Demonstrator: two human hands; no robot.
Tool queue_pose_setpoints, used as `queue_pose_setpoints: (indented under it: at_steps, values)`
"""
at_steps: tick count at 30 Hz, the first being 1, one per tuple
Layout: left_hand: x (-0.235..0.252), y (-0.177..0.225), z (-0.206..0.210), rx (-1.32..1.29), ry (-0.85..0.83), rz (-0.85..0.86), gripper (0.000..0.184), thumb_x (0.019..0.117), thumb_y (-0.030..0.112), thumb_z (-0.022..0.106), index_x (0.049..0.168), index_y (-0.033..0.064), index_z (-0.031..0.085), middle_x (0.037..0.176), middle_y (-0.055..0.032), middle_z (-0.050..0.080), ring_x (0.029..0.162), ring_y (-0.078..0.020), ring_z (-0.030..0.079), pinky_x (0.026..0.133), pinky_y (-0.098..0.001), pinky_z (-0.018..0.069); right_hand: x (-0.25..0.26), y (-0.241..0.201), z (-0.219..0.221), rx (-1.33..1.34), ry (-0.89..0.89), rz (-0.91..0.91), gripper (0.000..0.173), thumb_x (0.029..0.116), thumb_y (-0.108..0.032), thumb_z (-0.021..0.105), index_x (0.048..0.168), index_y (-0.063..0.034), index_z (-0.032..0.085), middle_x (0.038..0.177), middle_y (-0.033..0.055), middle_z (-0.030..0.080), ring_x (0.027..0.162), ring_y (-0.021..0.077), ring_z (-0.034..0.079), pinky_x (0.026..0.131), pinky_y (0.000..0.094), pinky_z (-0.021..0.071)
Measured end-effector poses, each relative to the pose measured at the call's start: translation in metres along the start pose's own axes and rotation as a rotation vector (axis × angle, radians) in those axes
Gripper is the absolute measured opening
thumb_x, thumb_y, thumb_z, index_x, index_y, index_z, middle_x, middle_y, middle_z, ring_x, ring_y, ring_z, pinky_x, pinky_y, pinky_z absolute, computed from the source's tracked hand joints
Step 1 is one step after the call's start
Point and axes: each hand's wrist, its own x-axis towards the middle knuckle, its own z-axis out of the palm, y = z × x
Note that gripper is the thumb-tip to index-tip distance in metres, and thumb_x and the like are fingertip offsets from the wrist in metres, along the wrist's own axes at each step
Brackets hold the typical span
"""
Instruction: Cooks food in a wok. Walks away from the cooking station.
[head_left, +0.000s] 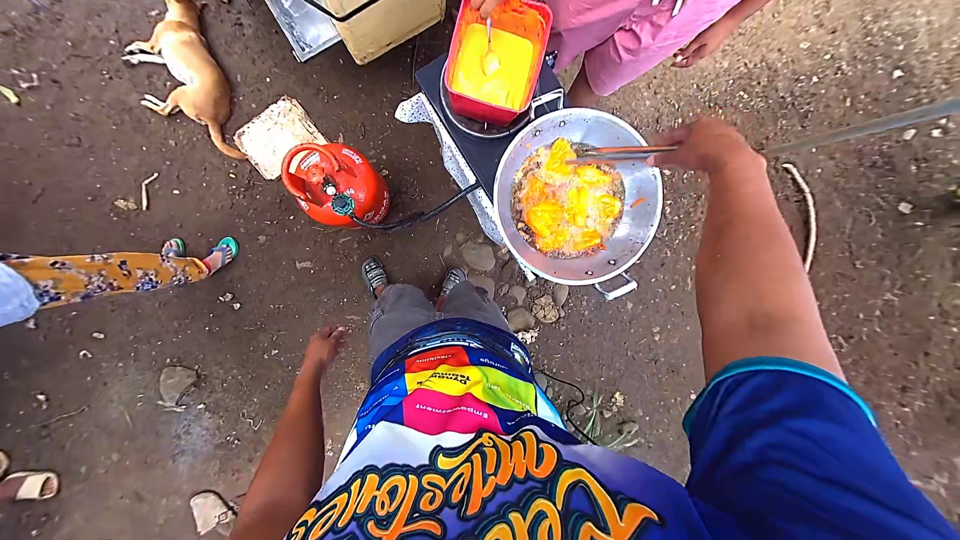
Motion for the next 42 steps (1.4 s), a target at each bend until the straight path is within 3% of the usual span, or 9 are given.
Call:
queue_pose_setpoints:
  at_steps: [8, 16, 21, 27, 29, 31, 34, 39, 42]
  values:
    - [-0.027, -0.015, -0.021, 0.15, 0.055, -0.061, 0.04, 0.1092, 0.027, 0.052, 0.14, 0.0024, 0.056, 0.129, -0.0203, 0.066, 0.111, -0.0313, 0.068, 0.097, -0.0513, 0.0538, 0.044, 0.049, 0.03, 0.241, -0.197, -0.093, 0.039, 0.0933, -0.02, 0.078, 0.128, -0.003, 0.069, 0.126, 0.0271, 0.066, 0.121, 0.0437, 0.061, 0.107, 0.0664, 0.0417]
    - [-0.04, 0.016, -0.011, 0.24, 0.018, -0.031, 0.039, 0.1095, 0.027, 0.051, 0.139, 0.003, 0.057, 0.13, -0.0197, 0.065, 0.11, -0.0295, 0.069, 0.098, -0.0485, 0.0539, 0.057, 0.08, 0.028, 0.367, -0.278, -0.111, 0.037, 0.0943, -0.019, 0.076, 0.129, -0.0065, 0.069, 0.117, 0.0213, 0.07, 0.101, 0.0332, 0.066, 0.09, 0.0545, 0.0515]
    - [-0.039, 0.047, 0.002, 0.267, -0.007, 0.065, 0.038, 0.1089, 0.03, 0.052, 0.138, 0.0063, 0.059, 0.128, -0.0162, 0.067, 0.109, -0.0272, 0.069, 0.096, -0.0476, 0.0537, 0.052, 0.056, 0.021, 0.276, -0.27, -0.048, 0.039, 0.0942, -0.027, 0.076, 0.128, -0.0105, 0.07, 0.118, 0.0229, 0.069, 0.106, 0.0381, 0.065, 0.094, 0.0603, 0.0489]
    - [-0.039, 0.046, 0.003, 0.26, -0.005, 0.098, 0.037, 0.1091, 0.029, 0.051, 0.138, 0.0065, 0.059, 0.127, -0.0155, 0.068, 0.107, -0.026, 0.069, 0.094, -0.0467, 0.0547, 0.046, 0.061, 0.015, 0.446, -0.327, -0.011, 0.035, 0.0957, -0.017, 0.073, 0.129, -0.008, 0.068, 0.121, 0.0178, 0.069, 0.106, 0.029, 0.065, 0.093, 0.0496, 0.0518]
    - [-0.037, 0.037, 0.003, 0.265, -0.011, 0.076, 0.038, 0.1091, 0.029, 0.051, 0.138, 0.0056, 0.058, 0.129, -0.0167, 0.067, 0.109, -0.0274, 0.069, 0.096, -0.0475, 0.0544, 0.045, 0.057, 0.015, 0.401, -0.3, -0.036, 0.035, 0.0957, -0.021, 0.074, 0.129, -0.0101, 0.069, 0.113, 0.0159, 0.07, 0.092, 0.0234, 0.061, 0.082, 0.0454, 0.0497]
    - [-0.036, 0.024, 0.004, 0.266, -0.008, 0.052, 0.038, 0.1088, 0.028, 0.052, 0.138, 0.0049, 0.059, 0.129, -0.0173, 0.067, 0.109, -0.0283, 0.069, 0.096, -0.0481, 0.0539, 0.048, 0.047, 0.018, 0.344, -0.282, -0.041, 0.037, 0.095, -0.026, 0.075, 0.129, -0.0123, 0.07, 0.119, 0.0189, 0.07, 0.105, 0.0329, 0.066, 0.093, 0.0555, 0.0519]
    - [-0.036, 0.007, 0.003, 0.265, -0.004, 0.023, 0.037, 0.1083, 0.027, 0.053, 0.136, 0.0045, 0.06, 0.128, -0.018, 0.067, 0.111, -0.0292, 0.069, 0.098, -0.0491, 0.0536, 0.057, 0.04, 0.032, 0.32, -0.265, -0.06, 0.039, 0.0939, -0.027, 0.077, 0.128, -0.0112, 0.071, 0.121, 0.0221, 0.069, 0.108, 0.0392, 0.066, 0.096, 0.0605, 0.0505]
    - [-0.045, 0.0, 0.0, 0.238, 0.0, -0.003, 0.038, 0.1089, 0.027, 0.052, 0.138, 0.0039, 0.059, 0.13, -0.0193, 0.066, 0.113, -0.0298, 0.067, 0.099, -0.0484, 0.0526, 0.051, 0.049, 0.024, 0.396, -0.33, -0.103, 0.032, 0.0945, -0.016, 0.075, 0.125, -0.0079, 0.072, 0.116, 0.0182, 0.071, 0.102, 0.0289, 0.066, 0.091, 0.0505, 0.0515]
    - [-0.045, 0.001, 0.002, 0.249, 0.005, 0.001, 0.037, 0.1086, 0.027, 0.052, 0.137, 0.0044, 0.059, 0.129, -0.0187, 0.066, 0.113, -0.0288, 0.068, 0.099, -0.0481, 0.053, 0.056, 0.048, 0.026, 0.33, -0.323, -0.12, 0.034, 0.0946, -0.02, 0.076, 0.127, -0.0096, 0.072, 0.117, 0.0205, 0.071, 0.103, 0.0338, 0.066, 0.092, 0.0563, 0.051]
